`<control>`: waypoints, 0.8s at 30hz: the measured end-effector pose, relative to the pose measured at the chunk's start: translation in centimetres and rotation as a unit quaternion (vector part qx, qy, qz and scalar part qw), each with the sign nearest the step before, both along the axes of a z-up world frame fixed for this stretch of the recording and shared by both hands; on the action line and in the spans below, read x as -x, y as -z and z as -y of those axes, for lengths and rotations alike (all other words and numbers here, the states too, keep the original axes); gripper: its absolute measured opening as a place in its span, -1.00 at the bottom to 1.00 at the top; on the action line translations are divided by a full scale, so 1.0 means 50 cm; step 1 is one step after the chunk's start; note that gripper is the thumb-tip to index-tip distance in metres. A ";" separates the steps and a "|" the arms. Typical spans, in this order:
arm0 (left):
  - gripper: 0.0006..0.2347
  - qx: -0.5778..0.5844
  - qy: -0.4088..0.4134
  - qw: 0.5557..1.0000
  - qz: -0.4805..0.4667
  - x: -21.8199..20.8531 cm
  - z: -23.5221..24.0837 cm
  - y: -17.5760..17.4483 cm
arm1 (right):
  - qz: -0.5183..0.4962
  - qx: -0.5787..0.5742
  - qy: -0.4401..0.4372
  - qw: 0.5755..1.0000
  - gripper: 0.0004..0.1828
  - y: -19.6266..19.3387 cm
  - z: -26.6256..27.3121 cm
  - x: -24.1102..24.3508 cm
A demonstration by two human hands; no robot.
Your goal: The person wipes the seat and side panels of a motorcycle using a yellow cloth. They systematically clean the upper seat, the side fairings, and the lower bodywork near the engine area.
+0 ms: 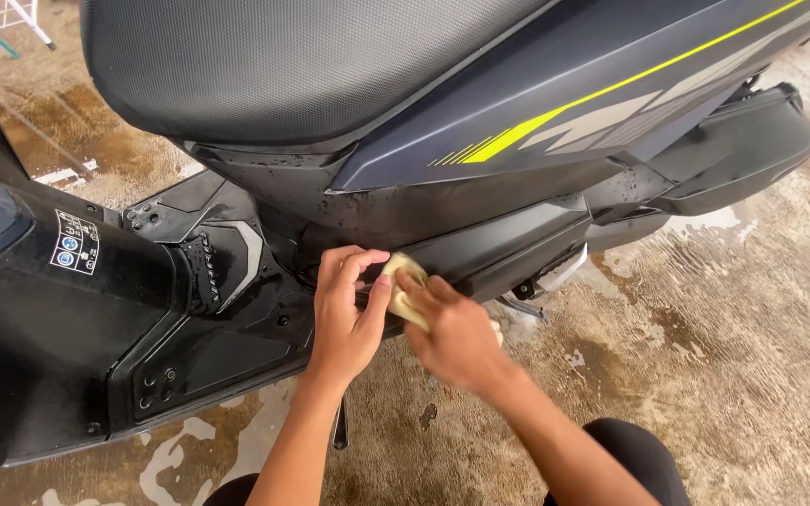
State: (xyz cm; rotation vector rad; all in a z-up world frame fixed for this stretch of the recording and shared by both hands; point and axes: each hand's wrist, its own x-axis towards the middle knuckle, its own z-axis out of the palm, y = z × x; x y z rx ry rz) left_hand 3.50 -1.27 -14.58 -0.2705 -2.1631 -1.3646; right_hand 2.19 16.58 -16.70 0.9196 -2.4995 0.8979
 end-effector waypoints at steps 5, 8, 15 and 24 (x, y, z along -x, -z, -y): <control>-0.79 0.004 0.001 1.000 0.030 -0.017 -0.007 0.008 | 0.028 0.396 0.093 0.913 -0.67 -0.053 -0.117 0.042; -0.79 0.003 0.000 1.000 0.027 -0.008 -0.013 -0.003 | 0.120 0.384 0.254 0.880 -0.76 -0.097 -0.109 0.096; -0.81 0.006 -0.013 1.000 0.017 -0.007 -0.012 0.000 | 0.043 0.175 0.014 0.983 -0.55 -0.031 -0.029 -0.013; -0.84 0.010 -0.023 0.999 -0.020 0.001 -0.033 -0.016 | -0.292 0.106 0.190 0.931 -0.41 -0.092 0.001 0.060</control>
